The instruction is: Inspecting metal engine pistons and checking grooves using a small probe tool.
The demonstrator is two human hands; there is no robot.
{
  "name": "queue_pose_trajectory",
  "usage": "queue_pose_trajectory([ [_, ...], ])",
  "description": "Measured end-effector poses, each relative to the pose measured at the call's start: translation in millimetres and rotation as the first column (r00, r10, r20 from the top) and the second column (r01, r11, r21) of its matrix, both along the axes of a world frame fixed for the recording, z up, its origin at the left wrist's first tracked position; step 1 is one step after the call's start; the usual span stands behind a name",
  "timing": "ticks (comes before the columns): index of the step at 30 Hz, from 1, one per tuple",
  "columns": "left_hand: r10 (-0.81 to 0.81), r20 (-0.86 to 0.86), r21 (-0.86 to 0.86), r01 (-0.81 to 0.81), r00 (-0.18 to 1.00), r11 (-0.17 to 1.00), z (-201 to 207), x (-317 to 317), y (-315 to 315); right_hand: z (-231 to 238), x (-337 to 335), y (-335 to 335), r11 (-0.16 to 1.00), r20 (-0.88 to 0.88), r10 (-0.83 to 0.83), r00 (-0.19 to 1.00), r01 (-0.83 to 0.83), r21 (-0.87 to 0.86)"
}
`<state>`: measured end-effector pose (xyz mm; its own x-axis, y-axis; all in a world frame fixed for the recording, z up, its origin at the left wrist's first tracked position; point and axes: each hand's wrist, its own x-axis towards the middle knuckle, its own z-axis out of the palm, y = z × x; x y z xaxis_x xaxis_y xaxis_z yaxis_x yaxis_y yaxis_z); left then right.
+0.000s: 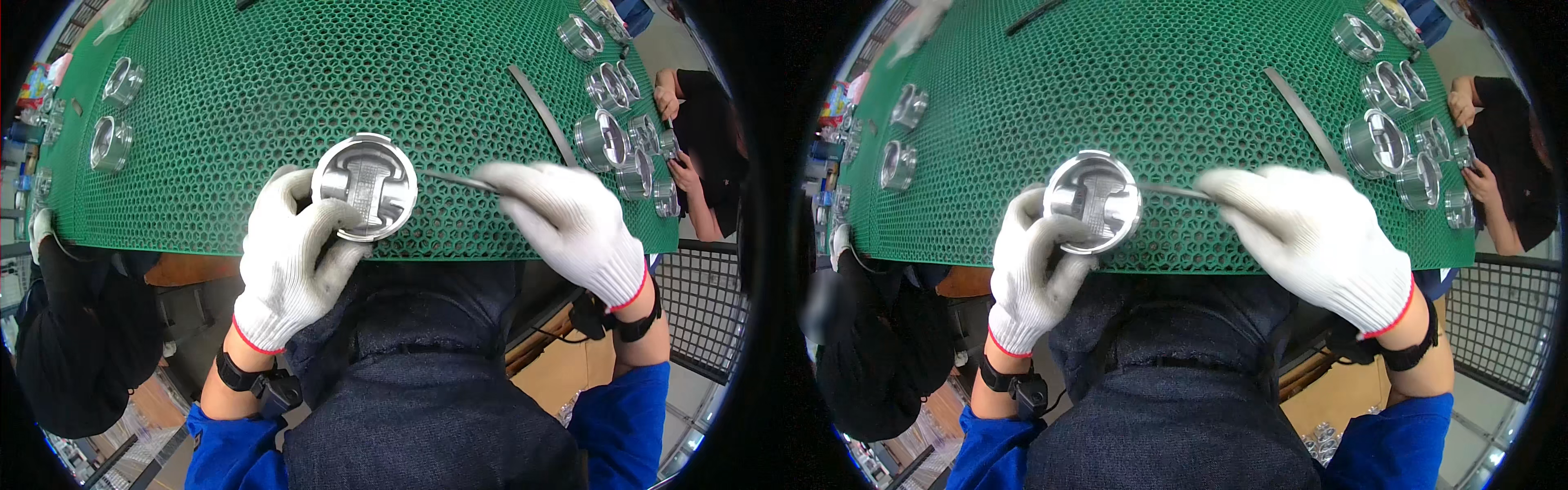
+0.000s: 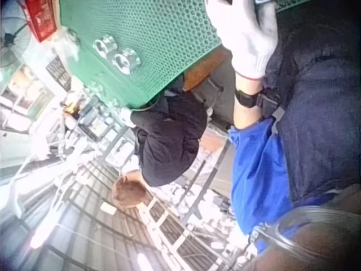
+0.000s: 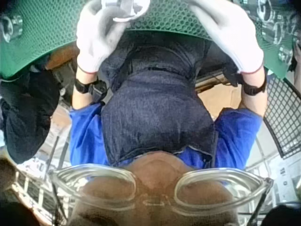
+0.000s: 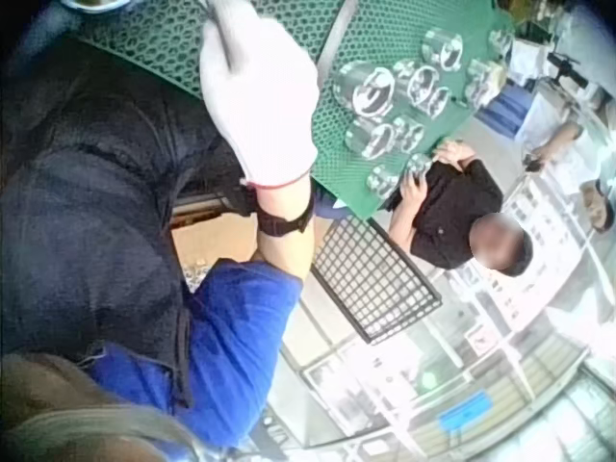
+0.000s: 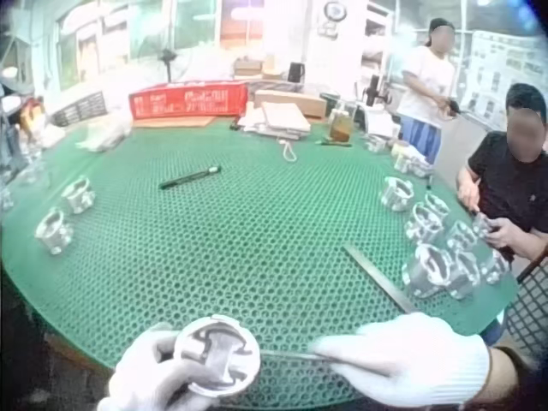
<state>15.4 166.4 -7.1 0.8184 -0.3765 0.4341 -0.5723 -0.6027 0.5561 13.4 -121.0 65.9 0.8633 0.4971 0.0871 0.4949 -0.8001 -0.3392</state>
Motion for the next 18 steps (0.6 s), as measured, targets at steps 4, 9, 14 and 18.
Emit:
queue_pose_trajectory([
  [4,0.017,-0.028,0.022,-0.017,0.999,1.000,0.3,-0.9,-2.3,-2.4,11.7,10.9,0.977,0.138,0.005,0.990,0.025,-0.212],
  [9,0.049,0.023,0.018,-0.049,0.999,0.999,-2.7,-2.3,-3.5,6.6,-12.5,13.3,0.999,-0.301,0.018,0.953,-0.029,-0.034],
  [14,0.031,0.013,0.022,-0.032,0.999,0.999,-1.4,3.4,-2.7,-4.7,-14.2,13.6,0.992,-0.097,-0.064,0.993,0.053,-0.111],
  [18,0.029,0.029,0.051,-0.031,0.999,0.998,2.8,2.2,1.6,-11.8,-32.1,33.4,0.999,-0.250,-0.037,0.968,0.035,-0.012],
])
